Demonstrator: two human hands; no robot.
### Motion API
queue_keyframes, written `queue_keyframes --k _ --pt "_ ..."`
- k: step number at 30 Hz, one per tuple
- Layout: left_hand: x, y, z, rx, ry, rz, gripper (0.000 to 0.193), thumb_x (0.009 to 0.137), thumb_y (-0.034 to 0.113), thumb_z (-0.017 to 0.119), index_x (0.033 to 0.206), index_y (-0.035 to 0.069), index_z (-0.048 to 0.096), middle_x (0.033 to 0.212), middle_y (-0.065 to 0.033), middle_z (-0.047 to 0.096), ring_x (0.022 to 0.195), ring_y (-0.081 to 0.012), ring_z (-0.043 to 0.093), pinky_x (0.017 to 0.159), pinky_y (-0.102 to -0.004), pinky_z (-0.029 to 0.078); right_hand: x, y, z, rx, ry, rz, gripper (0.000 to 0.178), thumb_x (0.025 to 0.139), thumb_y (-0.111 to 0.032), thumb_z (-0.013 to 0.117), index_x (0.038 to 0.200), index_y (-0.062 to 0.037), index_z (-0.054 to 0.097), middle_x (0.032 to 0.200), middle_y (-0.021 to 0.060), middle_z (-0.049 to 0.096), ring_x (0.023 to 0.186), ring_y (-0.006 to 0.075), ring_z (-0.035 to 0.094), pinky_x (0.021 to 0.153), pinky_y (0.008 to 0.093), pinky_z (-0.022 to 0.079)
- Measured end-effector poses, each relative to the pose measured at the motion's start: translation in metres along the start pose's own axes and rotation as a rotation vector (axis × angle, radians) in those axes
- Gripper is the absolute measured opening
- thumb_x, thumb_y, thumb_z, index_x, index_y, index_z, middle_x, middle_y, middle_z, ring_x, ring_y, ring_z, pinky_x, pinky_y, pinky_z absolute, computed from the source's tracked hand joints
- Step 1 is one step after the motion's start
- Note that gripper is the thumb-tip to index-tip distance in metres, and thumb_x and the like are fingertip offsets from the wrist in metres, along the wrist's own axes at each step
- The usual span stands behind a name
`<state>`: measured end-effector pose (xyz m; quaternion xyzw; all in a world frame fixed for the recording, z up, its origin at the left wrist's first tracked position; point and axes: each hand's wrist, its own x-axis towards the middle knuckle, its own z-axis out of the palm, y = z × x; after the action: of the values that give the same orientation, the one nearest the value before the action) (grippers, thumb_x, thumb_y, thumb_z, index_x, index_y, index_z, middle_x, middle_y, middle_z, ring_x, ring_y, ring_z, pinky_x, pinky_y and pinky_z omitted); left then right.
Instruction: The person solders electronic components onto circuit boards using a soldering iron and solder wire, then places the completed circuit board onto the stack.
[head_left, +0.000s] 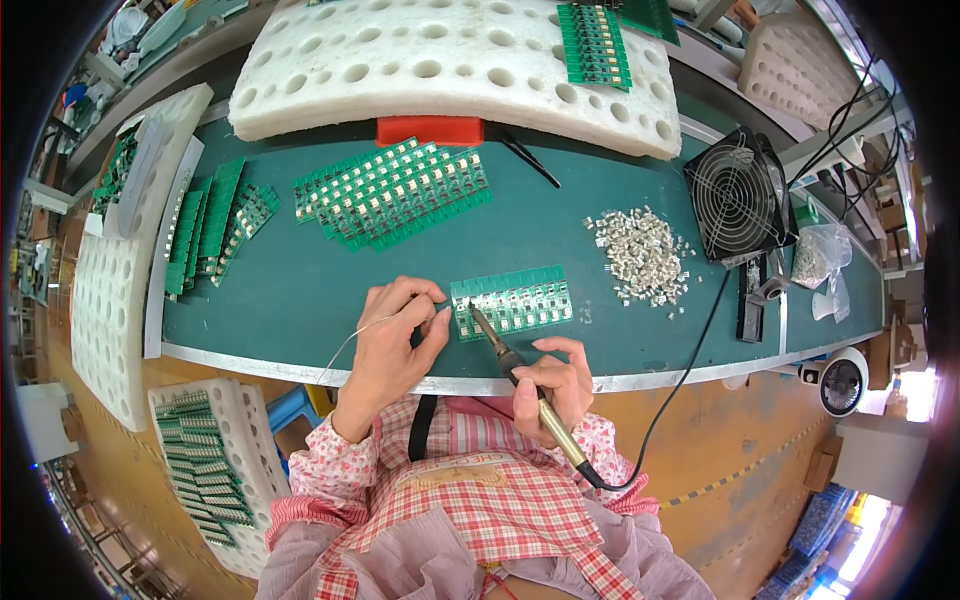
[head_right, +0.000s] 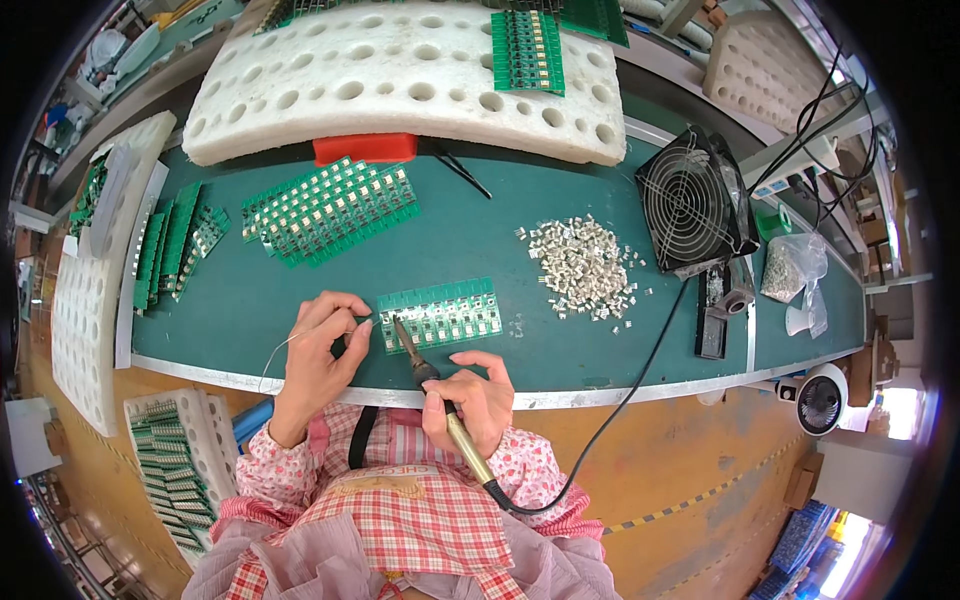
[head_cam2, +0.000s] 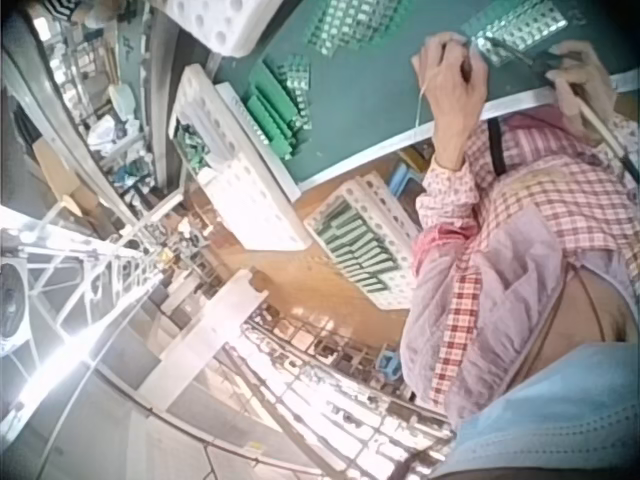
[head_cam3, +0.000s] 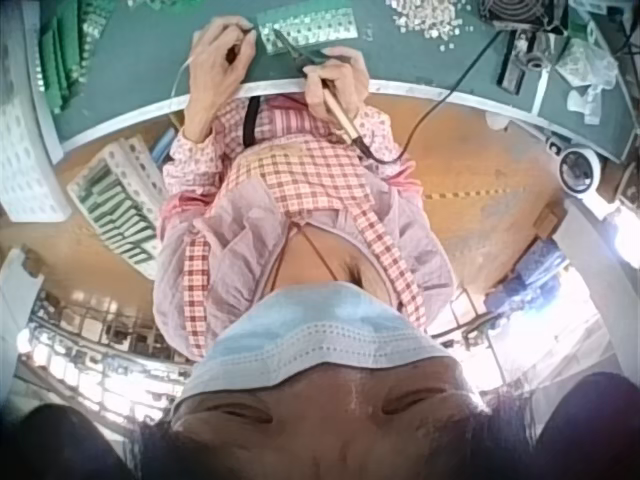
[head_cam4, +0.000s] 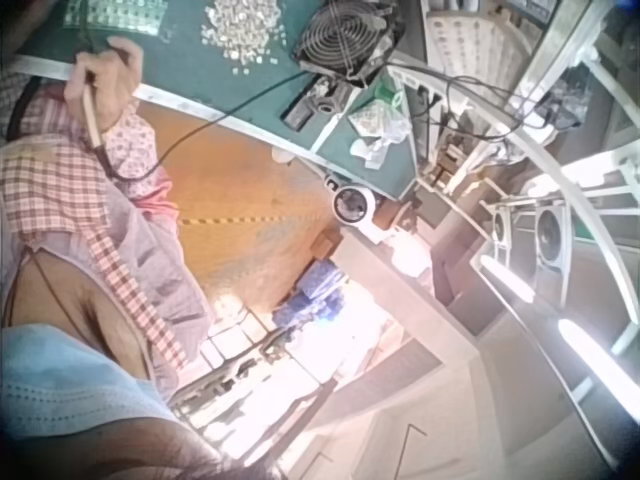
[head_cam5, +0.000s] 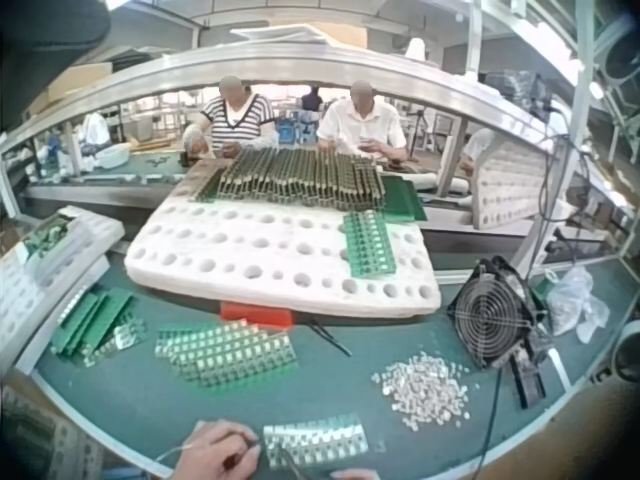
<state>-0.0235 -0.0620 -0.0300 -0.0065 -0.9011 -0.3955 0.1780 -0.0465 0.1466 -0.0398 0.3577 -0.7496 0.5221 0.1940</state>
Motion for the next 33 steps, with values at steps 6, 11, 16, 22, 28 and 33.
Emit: queue_keyframes --k 6,11,16,22,28,33 --pt "0.001 0.001 0.001 0.035 0.008 0.036 0.020 0.080 0.002 0.072 0.071 0.003 0.054 0.097 -0.0059 0.064 0.080 -0.0241 0.054 0.073 -0.0344 0.042 0.003 -0.001 -0.001 -0.013 -0.056 0.032 0.012 0.079 0.000 0.067 0.090 -0.0023 0.062 0.070 0.0040 0.064 0.056 0.0168 0.060 0.083 0.0457 0.054" --pt "0.002 0.001 0.002 0.050 0.012 0.047 0.021 0.080 0.001 0.072 0.071 0.003 0.053 0.096 -0.0053 0.064 0.078 -0.0235 0.053 0.072 -0.0348 0.042 0.005 -0.001 0.003 -0.027 -0.058 0.042 0.012 0.078 0.000 0.068 0.089 -0.0029 0.062 0.069 0.0036 0.063 0.055 0.0172 0.060 0.084 0.0446 0.054" --pt "0.003 0.001 0.003 0.051 0.020 0.056 0.021 0.079 0.001 0.072 0.071 0.004 0.053 0.095 -0.0047 0.063 0.075 -0.0228 0.053 0.072 -0.0350 0.041 0.008 -0.002 0.004 -0.032 -0.066 0.035 0.013 0.078 -0.001 0.068 0.088 -0.0034 0.062 0.070 0.0034 0.065 0.056 0.0175 0.061 0.084 0.0444 0.054" --pt "0.003 0.001 0.003 0.050 0.019 0.054 0.021 0.079 0.000 0.072 0.071 0.004 0.052 0.094 -0.0046 0.063 0.075 -0.0227 0.053 0.072 -0.0348 0.041 0.008 -0.003 0.005 -0.048 -0.073 0.034 0.014 0.078 -0.001 0.069 0.089 -0.0038 0.061 0.072 0.0039 0.067 0.056 0.0175 0.061 0.083 0.0441 0.054" --pt "0.003 0.000 0.004 0.047 0.015 0.089 0.019 0.079 -0.001 0.071 0.071 0.004 0.053 0.092 -0.0044 0.065 0.075 -0.0229 0.055 0.073 -0.0360 0.040 0.008 -0.005 0.008 -0.048 -0.075 0.032 0.013 0.077 0.000 0.069 0.087 -0.0043 0.061 0.069 0.0043 0.066 0.055 0.0178 0.061 0.083 0.0438 0.054" --pt "0.004 0.001 0.002 0.016 0.012 0.041 0.016 0.084 0.000 0.067 0.075 0.003 0.055 0.092 -0.0064 0.068 0.075 -0.0238 0.057 0.075 -0.0359 0.042 0.012 -0.007 0.008 -0.045 -0.080 0.040 0.013 0.076 0.000 0.069 0.086 -0.0044 0.061 0.066 0.0035 0.064 0.053 0.0175 0.060 0.082 0.0435 0.054"
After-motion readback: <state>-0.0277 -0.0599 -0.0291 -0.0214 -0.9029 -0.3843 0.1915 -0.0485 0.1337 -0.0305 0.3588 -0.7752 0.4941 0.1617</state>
